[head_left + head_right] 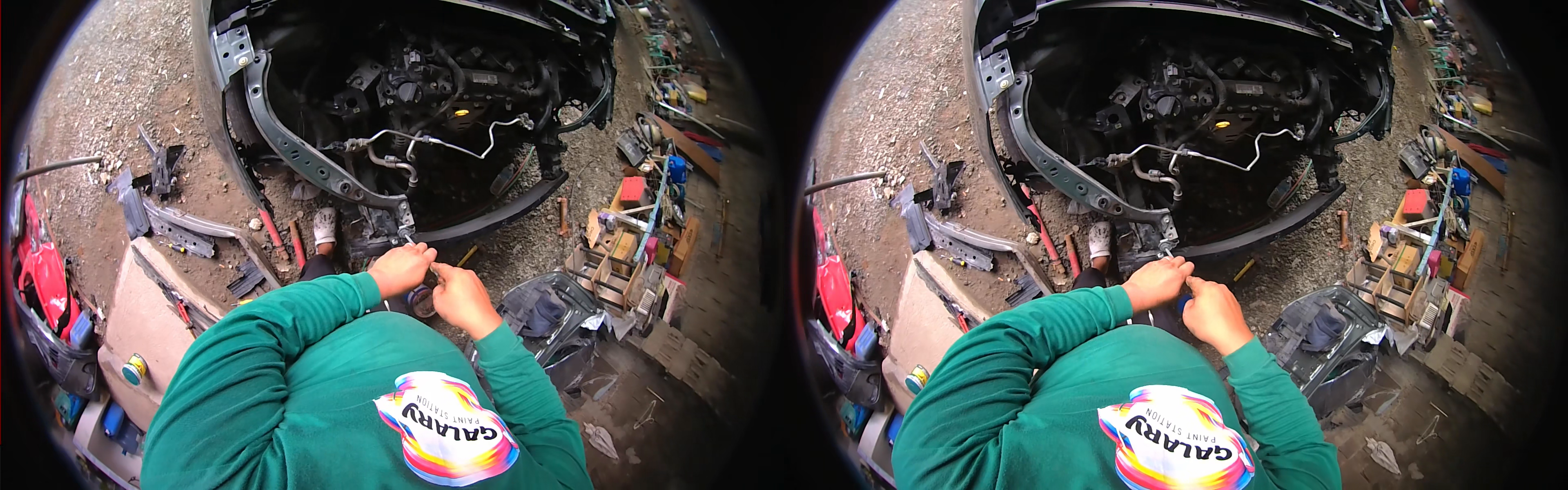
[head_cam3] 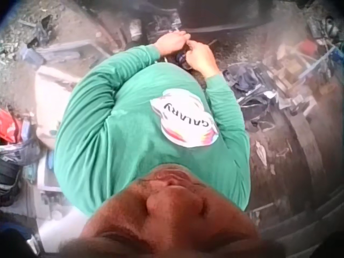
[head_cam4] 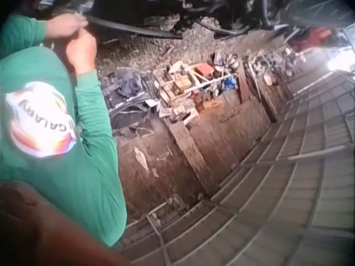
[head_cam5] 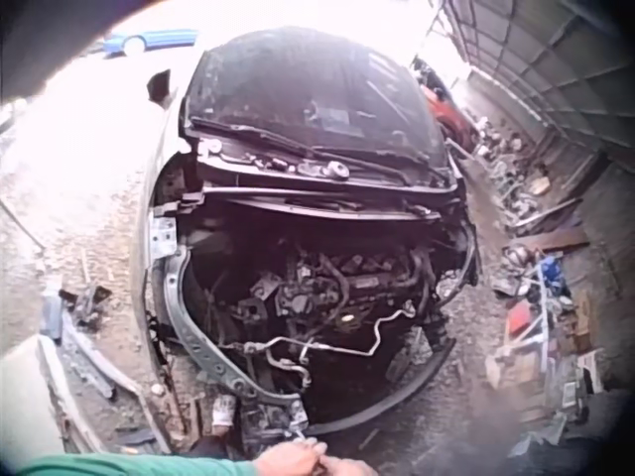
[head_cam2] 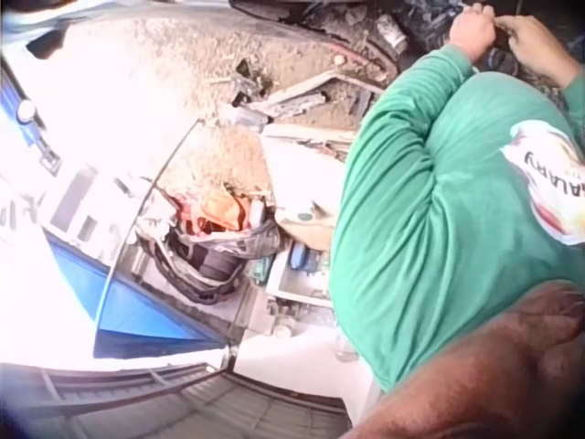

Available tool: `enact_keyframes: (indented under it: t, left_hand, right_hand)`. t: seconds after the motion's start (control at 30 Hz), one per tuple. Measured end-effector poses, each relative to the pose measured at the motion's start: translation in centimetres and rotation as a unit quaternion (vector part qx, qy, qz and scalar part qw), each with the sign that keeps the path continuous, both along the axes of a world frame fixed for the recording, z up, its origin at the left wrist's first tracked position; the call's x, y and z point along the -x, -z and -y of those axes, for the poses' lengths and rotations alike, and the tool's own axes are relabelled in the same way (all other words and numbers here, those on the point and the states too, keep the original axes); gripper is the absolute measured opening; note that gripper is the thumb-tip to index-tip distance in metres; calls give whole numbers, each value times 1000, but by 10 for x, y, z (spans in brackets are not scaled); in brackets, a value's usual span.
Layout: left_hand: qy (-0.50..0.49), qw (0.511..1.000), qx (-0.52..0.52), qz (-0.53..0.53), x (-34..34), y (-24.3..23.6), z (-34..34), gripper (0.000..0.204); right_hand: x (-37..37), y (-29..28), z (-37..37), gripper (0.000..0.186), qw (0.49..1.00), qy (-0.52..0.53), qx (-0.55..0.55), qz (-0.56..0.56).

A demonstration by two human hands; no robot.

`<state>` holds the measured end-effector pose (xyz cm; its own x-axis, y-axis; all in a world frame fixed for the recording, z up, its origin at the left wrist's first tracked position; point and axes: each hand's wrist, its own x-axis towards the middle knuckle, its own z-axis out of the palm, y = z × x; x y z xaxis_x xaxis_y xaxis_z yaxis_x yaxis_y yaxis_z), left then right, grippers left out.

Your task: The person fits metal components onto the front frame of a car, using a screwdriver to align the parts and securing them in place with locking pliers.

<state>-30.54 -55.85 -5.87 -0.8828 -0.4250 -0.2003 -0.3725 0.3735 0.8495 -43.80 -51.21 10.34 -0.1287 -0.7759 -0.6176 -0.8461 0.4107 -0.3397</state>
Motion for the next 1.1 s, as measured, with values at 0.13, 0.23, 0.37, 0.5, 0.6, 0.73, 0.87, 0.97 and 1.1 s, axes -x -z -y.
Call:
enact_keyframes:
  t: [0.13,0.23,0.37,0.5,0.6,0.73,0.87,0.97,1.1]
  left_hand:
    - [-22,1000,8,-11,-4,0,11,23]
    - [-63,997,-3,-49,0,-3,15,16]
    - [-28,999,-12,-41,-2,2,23,20]
    - [16,999,-5,-46,-9,1,31,30]
    - [20,998,3,-56,-8,12,29,37]
    - [18,995,-4,-97,-10,21,30,33]
    - [11,989,24,-148,-14,34,27,30]
    - [0,982,31,-185,-15,35,31,31]
    - [12,994,-17,-110,-11,18,38,33]
  right_hand:
    - [4,10,26,47,966,194,-63,159]
    - [30,7,32,27,797,449,-182,360]
    - [18,1,54,19,711,567,-237,342]
    - [-2,-6,67,47,898,320,-257,158]
    - [-11,-5,78,47,981,-4,-192,3]
    - [-31,-12,84,36,968,-135,-185,-106]
    - [-47,-13,91,34,918,-292,-218,-160]
    - [-48,-19,98,33,921,-289,-214,-152]
    - [-23,-35,78,35,993,32,-55,-100]
